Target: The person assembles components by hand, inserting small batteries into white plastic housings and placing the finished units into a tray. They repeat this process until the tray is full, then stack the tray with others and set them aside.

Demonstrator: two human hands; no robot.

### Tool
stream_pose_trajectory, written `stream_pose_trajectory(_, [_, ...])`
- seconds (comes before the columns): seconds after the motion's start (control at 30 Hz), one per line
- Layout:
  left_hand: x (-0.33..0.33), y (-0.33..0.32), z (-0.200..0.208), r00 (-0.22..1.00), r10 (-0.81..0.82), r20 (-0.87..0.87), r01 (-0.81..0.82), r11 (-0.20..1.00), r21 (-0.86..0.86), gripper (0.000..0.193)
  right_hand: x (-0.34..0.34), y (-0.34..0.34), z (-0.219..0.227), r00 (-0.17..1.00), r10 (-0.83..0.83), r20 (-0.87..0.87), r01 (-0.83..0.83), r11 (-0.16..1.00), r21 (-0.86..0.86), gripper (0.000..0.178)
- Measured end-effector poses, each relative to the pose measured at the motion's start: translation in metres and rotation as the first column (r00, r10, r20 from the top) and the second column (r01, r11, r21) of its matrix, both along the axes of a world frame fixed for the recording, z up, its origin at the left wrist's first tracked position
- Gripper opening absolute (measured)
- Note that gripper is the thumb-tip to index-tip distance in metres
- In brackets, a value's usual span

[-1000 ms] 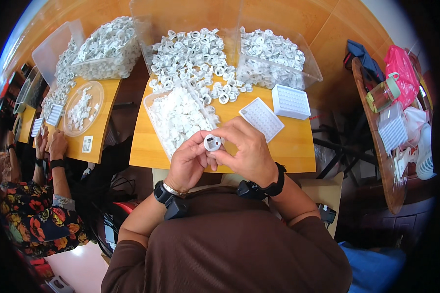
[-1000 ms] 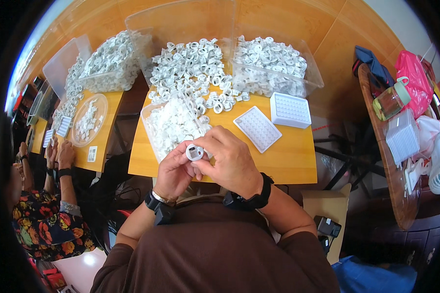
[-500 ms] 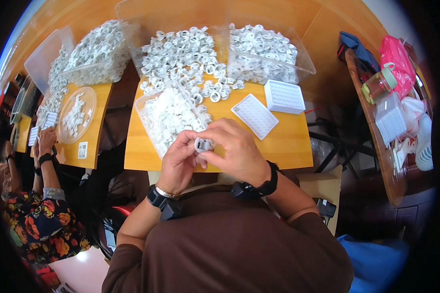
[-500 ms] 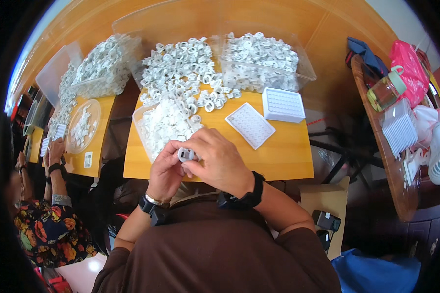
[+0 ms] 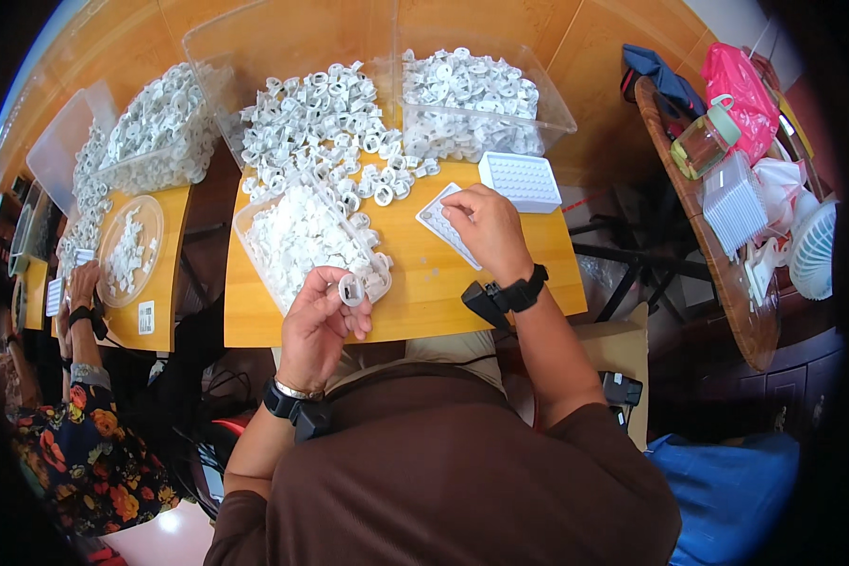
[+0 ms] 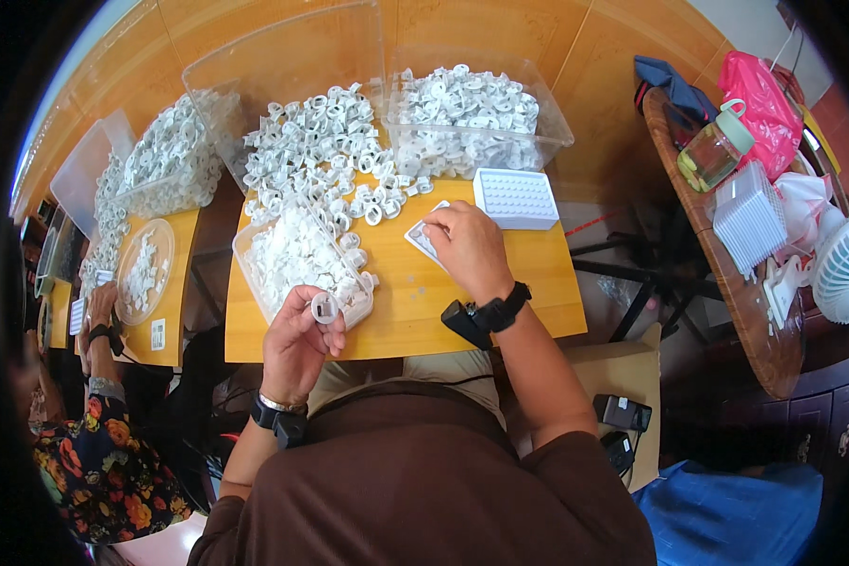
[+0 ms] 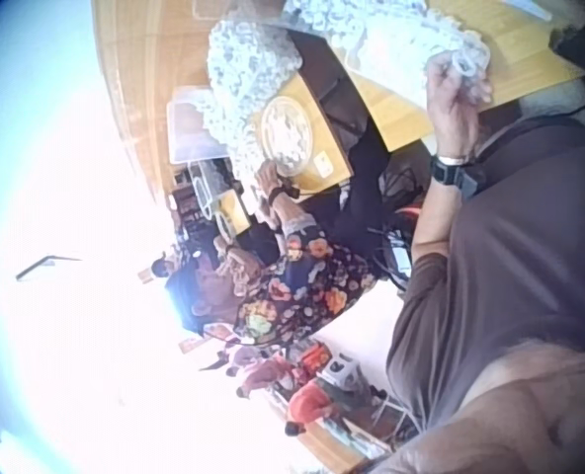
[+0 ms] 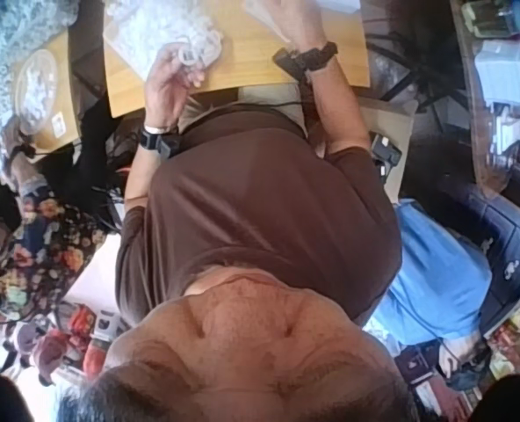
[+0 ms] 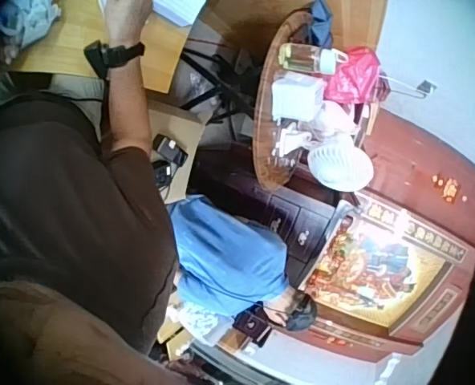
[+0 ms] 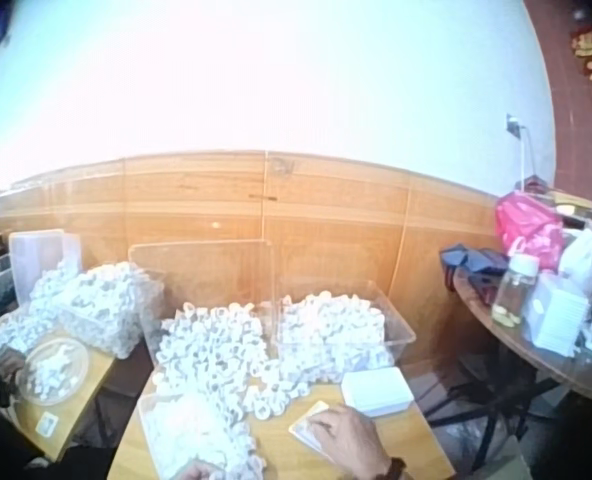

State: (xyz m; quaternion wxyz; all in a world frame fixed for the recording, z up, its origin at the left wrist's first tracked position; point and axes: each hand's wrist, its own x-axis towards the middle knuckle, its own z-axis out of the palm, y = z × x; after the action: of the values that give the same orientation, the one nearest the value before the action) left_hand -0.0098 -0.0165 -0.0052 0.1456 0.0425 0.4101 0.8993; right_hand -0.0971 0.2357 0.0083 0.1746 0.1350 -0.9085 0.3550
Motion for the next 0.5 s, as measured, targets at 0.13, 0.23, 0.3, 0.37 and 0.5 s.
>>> stream_pose_trajectory(0.13, [0.000,0.002,0.001,1.000,-0.022,0.000,0.022,1.000,0.019,0.020,-0.013,-0.001,-0.016,0.997,-0.052,0.064,0.046,0.995,0.093,0.013])
stream_pose_trajectory(0.23, [0.001,0.003,0.003,1.000,-0.008,0.016,0.008,1.000,0.004,0.021,-0.022,-0.004,-0.027,0.991,-0.074,0.115,0.054,0.985,0.163,0.014])
stream_pose_trajectory(0.3, [0.001,0.001,0.002,1.000,-0.008,0.022,0.008,1.000,0.001,0.021,-0.027,-0.006,-0.030,0.989,-0.087,0.123,0.061,0.978,0.202,0.014])
stream_pose_trajectory(0.37, [0.000,-0.002,0.000,0.999,-0.042,0.000,0.042,0.999,0.034,0.019,-0.030,-0.010,-0.031,0.985,-0.093,0.147,0.055,0.967,0.248,0.014])
stream_pose_trajectory(0.5, [-0.001,-0.001,0.001,0.999,-0.037,0.006,0.037,0.999,0.033,0.019,-0.038,-0.011,-0.040,0.991,-0.068,0.113,0.039,0.971,0.236,0.013])
